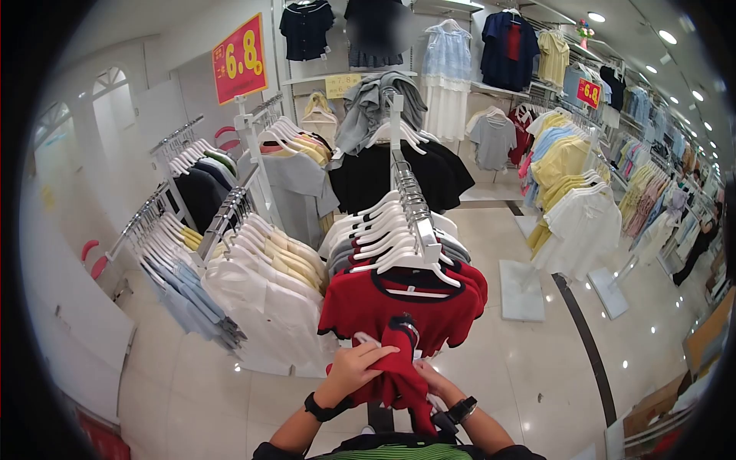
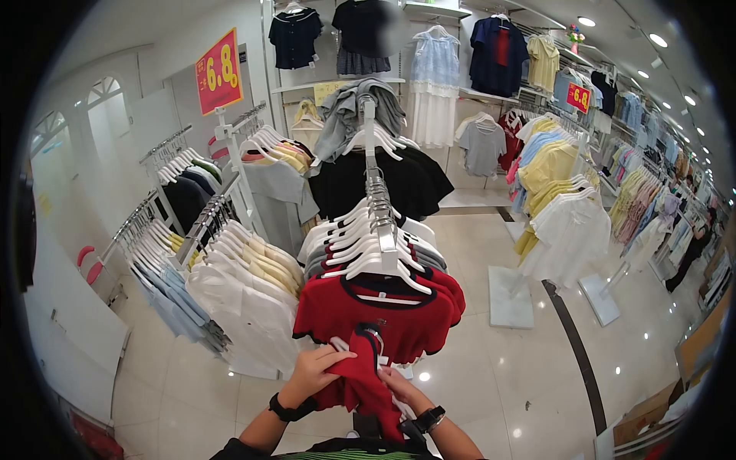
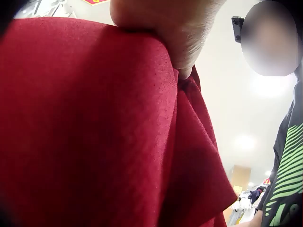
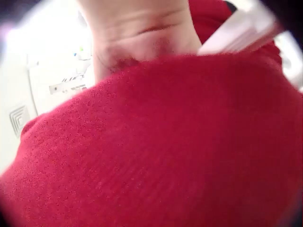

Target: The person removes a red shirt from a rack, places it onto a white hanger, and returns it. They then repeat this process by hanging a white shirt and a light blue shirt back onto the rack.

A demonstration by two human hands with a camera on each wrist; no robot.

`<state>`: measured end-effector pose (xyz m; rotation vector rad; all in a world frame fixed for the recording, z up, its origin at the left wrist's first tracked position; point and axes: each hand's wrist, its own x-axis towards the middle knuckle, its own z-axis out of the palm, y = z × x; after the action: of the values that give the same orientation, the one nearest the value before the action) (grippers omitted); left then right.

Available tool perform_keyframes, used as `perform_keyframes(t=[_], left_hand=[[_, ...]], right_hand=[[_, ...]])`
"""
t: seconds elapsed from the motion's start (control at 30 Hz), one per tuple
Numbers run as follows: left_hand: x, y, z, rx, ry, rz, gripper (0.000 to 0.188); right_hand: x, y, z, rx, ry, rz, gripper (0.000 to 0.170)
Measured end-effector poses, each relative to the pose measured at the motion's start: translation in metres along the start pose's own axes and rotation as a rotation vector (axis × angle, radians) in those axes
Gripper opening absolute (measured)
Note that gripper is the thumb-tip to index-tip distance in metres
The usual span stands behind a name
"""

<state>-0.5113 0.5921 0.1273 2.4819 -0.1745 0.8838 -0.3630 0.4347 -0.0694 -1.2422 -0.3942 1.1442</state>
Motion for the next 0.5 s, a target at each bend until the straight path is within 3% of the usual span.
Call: perform_keyframes(t=[0.03,0.1,0.17,0.2,0.27,0.33,0.37,0.43,0.5], left_hand=[[-0.004,-0.001,0.002,0.039,-0.011,0.019,0.051],[-0.01,0.0,0.0,0.067,-0.045,0.011,0.052],[-0.017,0.0,0.001,0.036,-0.047,-0.012,0.051],[-0.021,0.002,0.002,0.002,-0.034,-0.043,0.05],[-0.034,0.002,0.012,-0.07,-0.066,-0.077,0.05],[-0.043,0.007,0.02,-0.207,-0.12,-0.118,0.049],[-0.049,0.008,0.021,-0.275,-0.241,-0.173,0.051],[-0.057,0.01,0.024,-0.543,-0.415,-0.259,0.056],[-0.071,0.002,0.028,-0.66,-0.795,-0.419,0.065]], right_hand=[[0.001,0.014,-0.003,0.104,-0.055,0.046,0.021],[-0.001,0.023,-0.003,0.18,0.033,0.071,0.025],[-0.028,-0.013,0.009,0.323,-0.08,0.156,0.026],[-0.035,-0.027,0.015,0.3,-0.219,0.029,0.02],[-0.046,-0.066,0.041,0.211,-0.138,0.043,0.019],[-0.043,-0.064,0.042,0.149,-0.045,0.012,0.018],[-0.042,-0.063,0.039,0.15,-0.043,0.012,0.018],[-0.045,-0.066,0.033,-0.028,0.032,-0.187,0.02],[-0.062,-0.074,0.031,-0.184,0.115,-0.181,0.025]])
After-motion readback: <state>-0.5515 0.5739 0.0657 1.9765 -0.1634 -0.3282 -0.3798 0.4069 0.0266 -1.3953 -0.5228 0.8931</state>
